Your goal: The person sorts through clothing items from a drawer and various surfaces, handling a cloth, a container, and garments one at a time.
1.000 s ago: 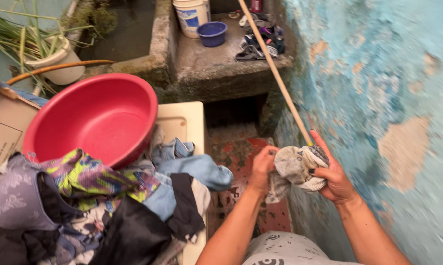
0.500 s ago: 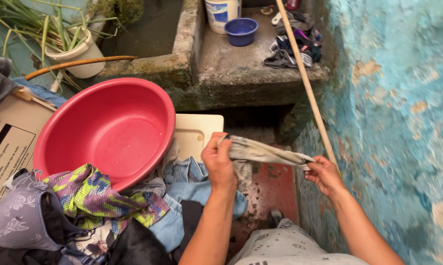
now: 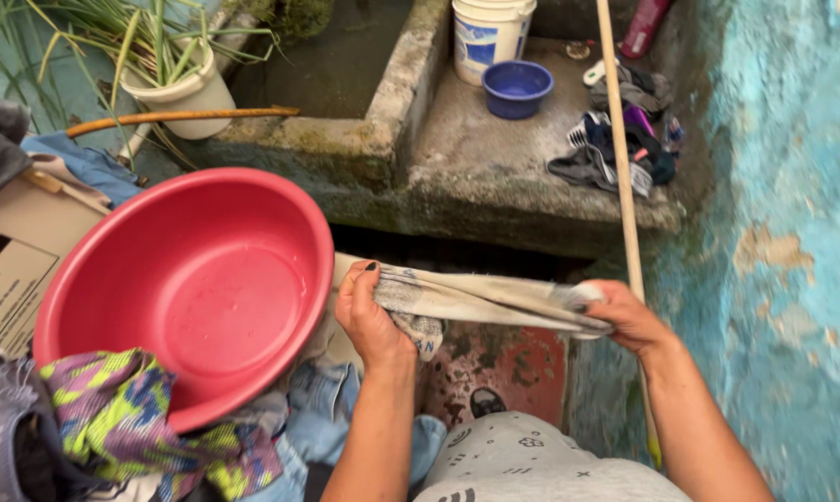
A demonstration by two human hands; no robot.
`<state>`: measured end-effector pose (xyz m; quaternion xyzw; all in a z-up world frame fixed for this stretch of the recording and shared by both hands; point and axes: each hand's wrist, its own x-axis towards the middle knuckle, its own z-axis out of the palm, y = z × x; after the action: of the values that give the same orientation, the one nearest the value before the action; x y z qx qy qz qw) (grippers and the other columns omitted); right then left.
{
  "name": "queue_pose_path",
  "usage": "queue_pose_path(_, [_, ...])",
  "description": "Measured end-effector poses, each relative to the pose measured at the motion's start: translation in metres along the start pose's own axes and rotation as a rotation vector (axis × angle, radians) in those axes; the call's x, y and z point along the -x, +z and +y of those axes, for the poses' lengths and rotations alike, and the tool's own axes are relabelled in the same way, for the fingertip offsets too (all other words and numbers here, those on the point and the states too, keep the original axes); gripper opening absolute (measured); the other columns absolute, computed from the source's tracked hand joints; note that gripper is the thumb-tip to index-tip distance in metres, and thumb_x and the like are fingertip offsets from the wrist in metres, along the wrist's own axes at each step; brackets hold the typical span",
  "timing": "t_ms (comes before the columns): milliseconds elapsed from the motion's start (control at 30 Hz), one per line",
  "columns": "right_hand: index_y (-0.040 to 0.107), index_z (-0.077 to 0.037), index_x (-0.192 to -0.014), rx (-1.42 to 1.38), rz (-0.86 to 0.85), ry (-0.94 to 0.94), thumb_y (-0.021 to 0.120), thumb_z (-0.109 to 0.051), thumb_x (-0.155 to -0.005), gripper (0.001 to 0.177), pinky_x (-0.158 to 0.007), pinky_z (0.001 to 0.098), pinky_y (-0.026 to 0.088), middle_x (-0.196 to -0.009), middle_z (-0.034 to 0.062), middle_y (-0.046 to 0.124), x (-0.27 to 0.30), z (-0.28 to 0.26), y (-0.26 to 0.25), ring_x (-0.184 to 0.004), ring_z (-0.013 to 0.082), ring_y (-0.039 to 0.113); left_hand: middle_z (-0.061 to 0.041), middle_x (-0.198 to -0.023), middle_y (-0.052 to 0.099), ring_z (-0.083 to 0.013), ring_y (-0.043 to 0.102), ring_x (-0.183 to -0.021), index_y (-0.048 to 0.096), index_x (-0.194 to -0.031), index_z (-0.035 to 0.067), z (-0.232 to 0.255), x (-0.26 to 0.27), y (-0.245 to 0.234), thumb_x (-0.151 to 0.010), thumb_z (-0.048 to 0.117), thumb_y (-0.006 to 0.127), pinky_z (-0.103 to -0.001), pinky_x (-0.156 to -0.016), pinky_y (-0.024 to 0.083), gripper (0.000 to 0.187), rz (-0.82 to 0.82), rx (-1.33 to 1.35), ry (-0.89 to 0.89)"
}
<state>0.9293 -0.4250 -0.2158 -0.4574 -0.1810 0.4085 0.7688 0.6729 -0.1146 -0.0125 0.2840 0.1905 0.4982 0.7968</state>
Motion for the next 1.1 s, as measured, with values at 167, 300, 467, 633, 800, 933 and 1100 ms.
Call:
queue_pose_path(167, [0.059,0.0,-0.119,0.252,0.041,0.309,0.074,-0.013,-0.083,0.041,-0.077,0.039,0.06,-0.101,0.0074,0.069,-0.059,0.0,-0.006,-0.086,0.017,0.07,-0.004,-0.086,0.06,-0.0131,0.057,-0.077,0.057,-0.076,0.002,-0.023,0.0,0.039,-0.085,-0.003,0.055,-0.027,-0.074,0.049,0.012,-0.276,0.037,-0.017])
queue_pose_path(300, [0.058,-0.007,-0.147,0.711,-0.291,0.271,0.072,-0.021,-0.081,0.068,-0.097,0.0403,0.048,-0.131,0.0122,0.067,-0.075,-0.033,0.047,-0.114,0.0215,0.061,-0.009,-0.079,0.062,-0.0149,0.057,-0.072,0.061,-0.076,-0.001,-0.044,-0.011,0.055,-0.08,-0.001,0.05,-0.025,-0.07,0.046,0.012,-0.263,-0.059,-0.124])
queue_pose_path(467, [0.039,0.002,-0.165,0.249,-0.545,0.047,0.072,-0.036,-0.086,0.093,-0.129,0.0389,0.026,-0.172,0.0151,0.038,-0.064,-0.103,0.118,-0.159,0.024,0.035,-0.006,-0.084,0.06,-0.012,0.052,-0.075,0.056,-0.072,-0.001,-0.086,-0.027,0.057,-0.083,-0.005,0.054,-0.025,-0.071,0.044,0.012,-0.414,-0.309,0.063])
queue_pose_path(633, [0.017,-0.002,-0.16,0.807,-0.248,-0.239,0.082,-0.011,-0.074,0.109,-0.121,0.0407,0.029,-0.163,0.0177,0.034,-0.064,-0.076,0.167,-0.149,0.0231,0.035,-0.005,-0.09,0.059,-0.0107,0.05,-0.079,0.057,-0.08,-0.003,-0.139,-0.02,0.076,-0.091,-0.006,0.058,-0.025,-0.073,0.044,0.011,-0.239,-0.216,0.022])
queue_pose_path(800, [0.038,-0.004,-0.155,0.589,0.194,-0.234,0.058,0.005,-0.078,0.08,-0.1,0.0414,0.043,-0.142,0.0184,0.054,-0.081,-0.073,0.127,-0.121,0.0263,0.053,-0.002,-0.13,0.047,-0.0163,0.056,-0.114,0.055,-0.123,0.004,-0.16,-0.048,0.085,-0.086,0.004,0.068,-0.032,-0.089,0.055,0.039,-0.402,-0.77,0.034])
queue_pose_path(933, [0.06,-0.012,-0.136,0.835,0.519,-0.29,0.062,0.007,-0.078,0.061,-0.091,0.034,0.058,-0.118,0.0091,0.071,-0.108,-0.137,0.04,-0.106,0.021,0.069,-0.003,-0.129,0.057,-0.0174,0.061,-0.118,0.053,-0.131,0.008,-0.181,-0.053,0.058,-0.089,0.005,0.067,-0.034,-0.097,0.055,0.044,-0.458,-0.766,-0.199])
queue_pose_path(1100, [0.026,0.001,-0.158,1.5,0.765,-0.464,0.088,-0.007,-0.07,0.108,-0.112,0.0502,0.03,-0.154,0.0361,0.032,-0.194,-0.291,-0.069,-0.137,0.0513,0.035,-0.012,-0.127,0.061,-0.0207,0.066,-0.114,0.062,-0.121,0.003,-0.199,-0.051,0.027,-0.089,0.003,0.068,-0.032,-0.091,0.056,0.033,-0.47,-0.863,-0.13])
